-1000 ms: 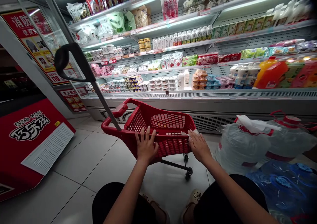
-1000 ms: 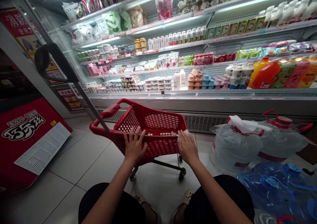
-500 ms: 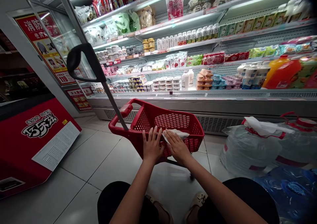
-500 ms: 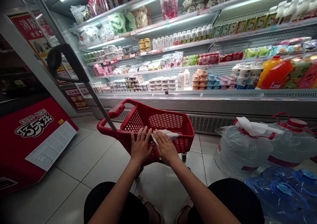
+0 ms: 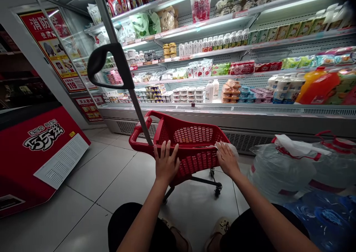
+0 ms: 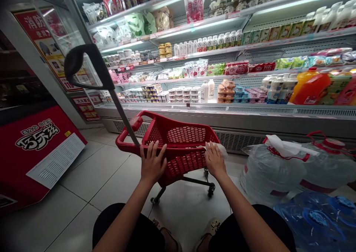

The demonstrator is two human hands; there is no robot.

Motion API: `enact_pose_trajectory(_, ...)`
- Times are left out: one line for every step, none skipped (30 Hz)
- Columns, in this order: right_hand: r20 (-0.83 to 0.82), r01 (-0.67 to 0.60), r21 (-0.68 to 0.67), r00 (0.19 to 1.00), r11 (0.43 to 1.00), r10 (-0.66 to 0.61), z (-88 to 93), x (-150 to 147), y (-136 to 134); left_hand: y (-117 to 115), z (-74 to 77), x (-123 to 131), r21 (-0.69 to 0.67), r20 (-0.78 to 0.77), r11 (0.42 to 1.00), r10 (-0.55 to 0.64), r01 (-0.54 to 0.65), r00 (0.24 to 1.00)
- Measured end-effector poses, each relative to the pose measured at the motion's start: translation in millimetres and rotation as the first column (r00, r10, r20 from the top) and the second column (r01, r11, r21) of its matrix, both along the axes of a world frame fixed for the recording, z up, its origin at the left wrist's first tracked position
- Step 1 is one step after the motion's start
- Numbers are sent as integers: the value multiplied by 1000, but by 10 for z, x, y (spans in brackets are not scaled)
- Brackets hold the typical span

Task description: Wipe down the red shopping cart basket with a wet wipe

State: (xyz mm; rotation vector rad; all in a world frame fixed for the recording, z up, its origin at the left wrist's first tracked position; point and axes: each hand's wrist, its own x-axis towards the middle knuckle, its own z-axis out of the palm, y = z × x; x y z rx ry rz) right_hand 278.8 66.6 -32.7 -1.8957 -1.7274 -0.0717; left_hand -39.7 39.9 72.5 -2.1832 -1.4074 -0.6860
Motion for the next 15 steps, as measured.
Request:
enact_pose_trajectory(-11, 1, -5, 1000, 1000, -1, 17, -81, 35, -9, -1, 45, -5, 7, 1000, 5, -5, 1000)
enact_pose_trajectory(-12, -18, 2, 1000, 1000, 18, 39, -196, 62, -15, -4, 88, -9, 14, 1000, 7, -7, 1000)
enact_pose_trajectory(-4, -58, 20, 998, 998, 58, 68, -343, 83, -17, -10, 127, -15, 19, 1000, 5, -5, 1000)
enact_pose_trajectory(9, -112, 45, 994, 993, 111, 102, -518, 96, -16, -18, 159, -21, 21, 1000, -2, 2, 1000)
enact_pose_trajectory(23, -176, 75, 984, 981, 175, 144, -714, 101, -13, -28, 185, -27, 20, 1000, -10, 11, 1000)
enact_pose_trajectory(33, -242, 107, 970, 964, 240, 191, -919, 99, -8, -39, 204, -32, 16, 999, -18, 19, 1000)
enact_pose_trajectory(38, -299, 137, 954, 944, 297, 244, -1120, 89, -3, -49, 218, -33, 12, 999, -25, 25, 1000)
enact_pose_trajectory(37, -358, 163, 933, 919, 357, 299, -1302, 73, 0, -57, 227, -33, 4, 999, -31, 31, 1000)
enact_pose_trajectory(27, -413, 192, 909, 890, 416, 354, -1451, 53, 0, -60, 229, -31, -5, 999, -37, 37, 999)
enact_pose_trajectory(14, -452, 220, 888, 864, 460, 404, -1556, 29, -4, -57, 223, -29, -13, 999, -43, 43, 999)
enact_pose_trajectory(8, -483, 239, 868, 842, 496, 445, -1609, 4, -11, -48, 207, -27, -21, 998, -52, 51, 998)
enact_pose_trajectory(8, -503, 247, 856, 828, 517, 475, -1609, -20, -22, -32, 179, -27, -28, 998, -66, 65, 997)
enact_pose_trajectory(14, -511, 242, 852, 825, 523, 493, -1562, -40, -34, -12, 137, -25, -33, 996, -86, 85, 996)
enact_pose_trajectory(25, -508, 225, 856, 832, 516, 496, -1478, -54, -47, 10, 80, -18, -37, 994, -109, 108, 993)
enact_pose_trajectory(39, -494, 200, 867, 846, 497, 488, -1370, -61, -59, 32, 9, -4, -35, 992, -127, 127, 991)
